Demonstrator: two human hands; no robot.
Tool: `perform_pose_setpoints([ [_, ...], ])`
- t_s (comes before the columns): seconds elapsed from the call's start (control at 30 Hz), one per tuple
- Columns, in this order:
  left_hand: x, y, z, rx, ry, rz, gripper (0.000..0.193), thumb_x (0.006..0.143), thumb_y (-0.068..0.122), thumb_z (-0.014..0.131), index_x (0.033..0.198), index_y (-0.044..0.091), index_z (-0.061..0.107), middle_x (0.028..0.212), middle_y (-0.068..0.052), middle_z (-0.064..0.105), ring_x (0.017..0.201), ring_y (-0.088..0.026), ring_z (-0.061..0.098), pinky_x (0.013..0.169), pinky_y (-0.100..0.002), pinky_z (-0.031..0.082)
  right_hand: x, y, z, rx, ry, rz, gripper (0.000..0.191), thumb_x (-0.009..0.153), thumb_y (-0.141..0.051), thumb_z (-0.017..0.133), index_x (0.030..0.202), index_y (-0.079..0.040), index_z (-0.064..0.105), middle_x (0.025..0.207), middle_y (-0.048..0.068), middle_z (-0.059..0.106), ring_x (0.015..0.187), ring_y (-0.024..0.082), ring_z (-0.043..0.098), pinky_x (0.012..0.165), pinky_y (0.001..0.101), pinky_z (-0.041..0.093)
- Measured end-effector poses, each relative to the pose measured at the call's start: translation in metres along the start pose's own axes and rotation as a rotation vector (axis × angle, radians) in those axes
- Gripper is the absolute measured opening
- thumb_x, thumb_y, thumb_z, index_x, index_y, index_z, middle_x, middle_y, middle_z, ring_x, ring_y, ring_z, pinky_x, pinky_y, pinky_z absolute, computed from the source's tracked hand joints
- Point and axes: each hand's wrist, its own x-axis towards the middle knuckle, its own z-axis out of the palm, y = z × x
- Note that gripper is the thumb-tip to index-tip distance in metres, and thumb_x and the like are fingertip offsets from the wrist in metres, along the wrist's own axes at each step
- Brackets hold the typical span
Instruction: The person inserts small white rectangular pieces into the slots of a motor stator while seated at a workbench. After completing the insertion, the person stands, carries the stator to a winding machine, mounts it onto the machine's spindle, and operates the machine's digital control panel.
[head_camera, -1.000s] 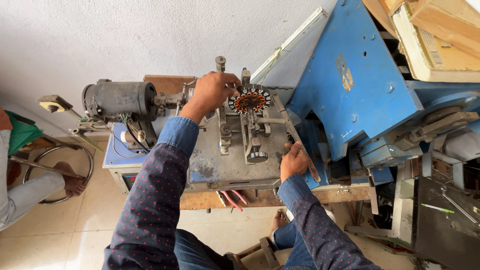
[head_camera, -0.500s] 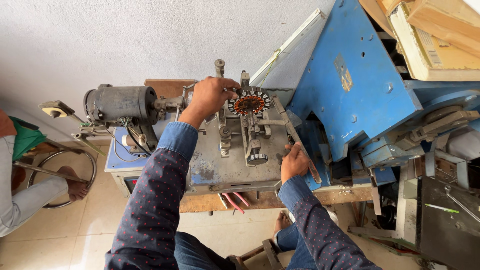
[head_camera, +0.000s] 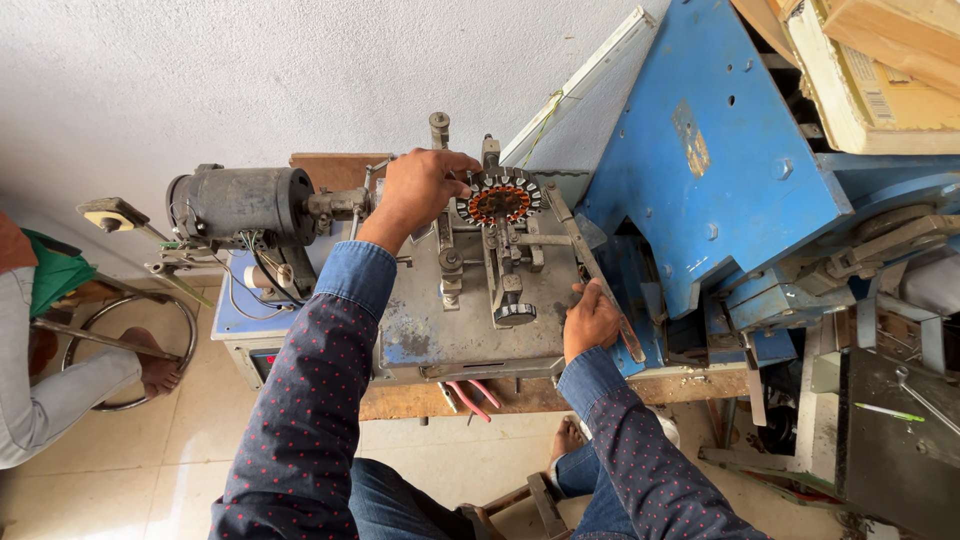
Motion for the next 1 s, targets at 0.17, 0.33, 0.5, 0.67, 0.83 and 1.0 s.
perform_pose_setpoints([
  [0.17,0.0009,0.0032,0.0017,-0.014,0.009,-0.006,0.031,0.082,0.027,0.080,0.113,0.031,0.079,0.098,0.005,0.078,0.086,-0.018,0.074,0.076,-0.037,0.057,0.0001,0.0019,0.0011,0.026,0.004,0.020,0.051,0.107,-0.041,0.049,0.085,-0.007,0.080,0.054,0.008,0.065,0.051,0.019,0.066,0.052,0.0350,0.051],
  [0.33,0.0009,0.0063,0.0004,-0.007,0.004,-0.006,0.032,0.083,0.027,0.079,0.114,0.032,0.079,0.099,0.004,0.079,0.087,-0.019,0.074,0.078,-0.038,0.057,-0.0001,0.0022,0.0004,0.032,0.003,0.015,0.050,0.107,-0.040,0.050,0.086,-0.007,0.080,0.053,0.008,0.064,0.051,0.019,0.066,0.052,0.0352,0.050],
  [0.5,0.0000,0.0059,-0.0007,-0.012,0.005,0.001,0.033,0.082,0.027,0.079,0.115,0.033,0.078,0.099,0.002,0.079,0.088,-0.022,0.074,0.078,-0.039,0.056,-0.0005,0.0030,0.0007,0.018,0.007,0.011,0.050,0.107,-0.040,0.050,0.085,-0.007,0.080,0.053,0.009,0.064,0.051,0.019,0.066,0.053,0.0357,0.050],
  [0.67,-0.0001,0.0079,-0.0012,-0.014,0.006,-0.002,0.032,0.084,0.028,0.078,0.115,0.033,0.078,0.096,0.002,0.079,0.087,-0.022,0.074,0.077,-0.039,0.056,-0.0006,0.0021,0.0004,0.052,0.005,-0.010,0.046,0.106,-0.040,0.050,0.093,-0.007,0.079,0.057,0.007,0.066,0.054,0.017,0.068,0.052,0.0345,0.051],
  [0.83,-0.0026,0.0098,-0.0022,0.012,0.007,-0.001,0.030,0.086,0.029,0.078,0.116,0.033,0.078,0.095,-0.001,0.078,0.087,-0.024,0.074,0.078,-0.040,0.056,-0.0019,0.0002,-0.0004,0.024,-0.007,-0.026,0.044,0.107,-0.038,0.049,0.099,-0.007,0.079,0.058,0.006,0.067,0.056,0.016,0.070,0.055,0.0346,0.049],
  [1.0,0.0003,0.0092,-0.0044,0.022,-0.002,0.007,0.032,0.083,0.029,0.078,0.115,0.034,0.078,0.097,0.001,0.079,0.088,-0.023,0.074,0.078,-0.040,0.056,-0.0016,-0.0011,-0.0002,-0.003,-0.027,-0.003,0.045,0.108,-0.039,0.048,0.099,-0.008,0.079,0.059,0.005,0.069,0.058,0.016,0.070,0.059,0.0343,0.050],
])
